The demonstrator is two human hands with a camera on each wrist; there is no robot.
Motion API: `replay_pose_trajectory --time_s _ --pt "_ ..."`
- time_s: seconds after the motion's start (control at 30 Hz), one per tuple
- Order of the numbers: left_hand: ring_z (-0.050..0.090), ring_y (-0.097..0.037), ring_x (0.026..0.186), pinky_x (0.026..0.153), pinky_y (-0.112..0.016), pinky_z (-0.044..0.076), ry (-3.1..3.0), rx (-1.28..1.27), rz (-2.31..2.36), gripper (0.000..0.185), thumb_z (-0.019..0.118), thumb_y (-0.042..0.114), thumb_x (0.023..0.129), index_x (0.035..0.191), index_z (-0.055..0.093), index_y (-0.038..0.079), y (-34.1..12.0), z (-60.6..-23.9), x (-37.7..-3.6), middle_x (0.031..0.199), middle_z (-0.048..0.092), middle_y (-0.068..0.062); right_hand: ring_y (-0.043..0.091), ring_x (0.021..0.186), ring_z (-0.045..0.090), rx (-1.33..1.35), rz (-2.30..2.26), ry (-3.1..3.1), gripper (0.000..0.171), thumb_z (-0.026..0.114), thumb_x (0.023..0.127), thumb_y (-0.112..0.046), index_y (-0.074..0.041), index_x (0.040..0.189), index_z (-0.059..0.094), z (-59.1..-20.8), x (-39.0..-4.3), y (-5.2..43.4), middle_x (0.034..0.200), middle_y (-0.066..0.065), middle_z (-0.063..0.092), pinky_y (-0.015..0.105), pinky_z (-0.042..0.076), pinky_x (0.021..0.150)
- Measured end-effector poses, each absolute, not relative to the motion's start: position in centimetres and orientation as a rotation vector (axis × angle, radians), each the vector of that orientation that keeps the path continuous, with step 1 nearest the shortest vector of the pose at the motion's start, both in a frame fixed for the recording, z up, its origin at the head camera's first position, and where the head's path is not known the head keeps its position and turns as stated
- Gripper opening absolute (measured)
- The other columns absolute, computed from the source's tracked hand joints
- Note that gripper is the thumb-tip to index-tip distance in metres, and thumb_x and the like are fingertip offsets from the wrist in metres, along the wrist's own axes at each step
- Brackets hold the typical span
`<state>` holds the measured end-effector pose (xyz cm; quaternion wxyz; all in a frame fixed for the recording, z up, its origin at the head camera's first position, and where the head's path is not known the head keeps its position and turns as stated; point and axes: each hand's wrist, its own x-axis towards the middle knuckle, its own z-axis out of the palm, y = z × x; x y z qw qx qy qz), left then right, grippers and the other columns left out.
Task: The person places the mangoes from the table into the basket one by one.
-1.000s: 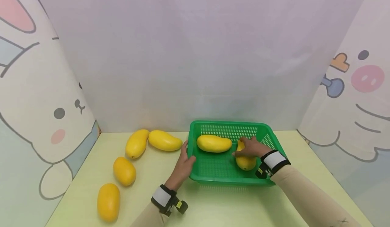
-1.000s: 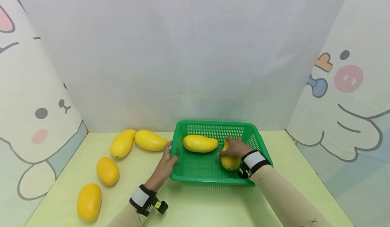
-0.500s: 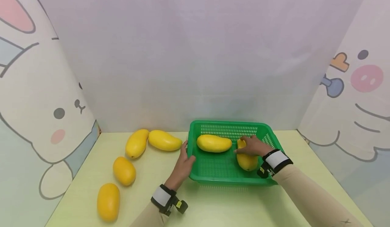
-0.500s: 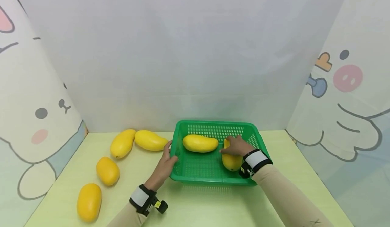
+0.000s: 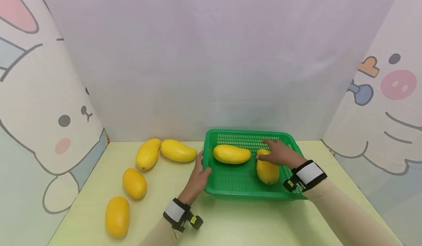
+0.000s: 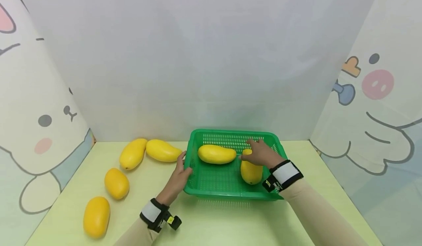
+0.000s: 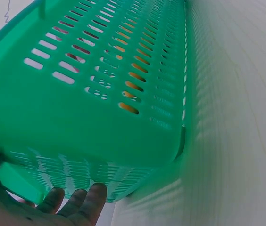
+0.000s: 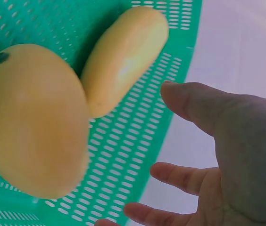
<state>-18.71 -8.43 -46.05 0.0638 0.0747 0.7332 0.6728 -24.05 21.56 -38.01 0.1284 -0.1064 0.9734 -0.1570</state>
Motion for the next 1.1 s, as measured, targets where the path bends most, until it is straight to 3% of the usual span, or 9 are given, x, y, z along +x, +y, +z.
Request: replay_pose_trajectory --time_s 0.27,0.5,0.67,0.87,1.1 --pt "0.032 -0.044 0.141 0.112 -0.063 0.026 2.219 0.227 2.034 0.072 0.04 0.004 0.099 0.161 0.001 0.006 -8.7 -46.3 -18.6 0.159 0.024 -0.028 0.055 0.128 0.043 -0.407 -0.547 2.897 0.078 0.064 0.098 -0.046 0.003 0.152 0.037 -35.5 -22.5 21.0 0.148 0.04 0.034 0.065 0.044 0.095" --pt "0.034 -0.042 0.14 0.112 -0.062 0.027 2.247 0.216 2.009 0.071 0.04 0.006 0.1 0.161 0.003 0.008 -8.9 -46.4 -18.6 0.159 0.025 -0.027 0.052 0.135 0.039 -0.51 -0.62 2.986 0.075 0.066 0.098 -0.042 -0.001 0.154 0.037 -33.5 -20.7 21.2 0.151 0.032 0.038 0.067 0.039 0.101" --pt "0.034 -0.044 0.14 0.112 -0.062 0.028 2.228 0.236 2.029 0.071 0.039 0.005 0.1 0.161 0.003 0.008 -8.8 -46.4 -18.8 0.157 0.026 -0.027 0.051 0.13 0.044 -0.555 -0.574 3.091 0.075 0.069 0.095 -0.046 -0.004 0.151 0.042 -33.0 -19.9 22.1 0.148 0.03 0.042 0.067 0.041 0.099" --pt "0.033 -0.044 0.141 0.112 -0.062 0.027 2.21 0.232 2.033 0.072 0.04 0.006 0.099 0.161 0.005 0.01 -8.6 -46.5 -18.8 0.158 0.026 -0.026 0.052 0.131 0.042 -0.553 -0.508 3.177 0.081 0.07 0.091 -0.053 -0.005 0.151 0.044 -33.3 -18.9 23.5 0.149 0.029 0.042 0.07 0.038 0.099" --pt "0.032 -0.042 0.142 0.113 -0.061 0.025 2.219 0.23 2.018 0.072 0.041 0.006 0.099 0.161 0.005 0.01 -8.6 -46.4 -18.8 0.159 0.024 -0.025 0.057 0.13 0.039 -0.51 -0.543 3.229 0.08 0.073 0.091 -0.049 -0.002 0.15 0.044 -34.0 -18.2 25.4 0.148 0.033 0.039 0.074 0.036 0.097"
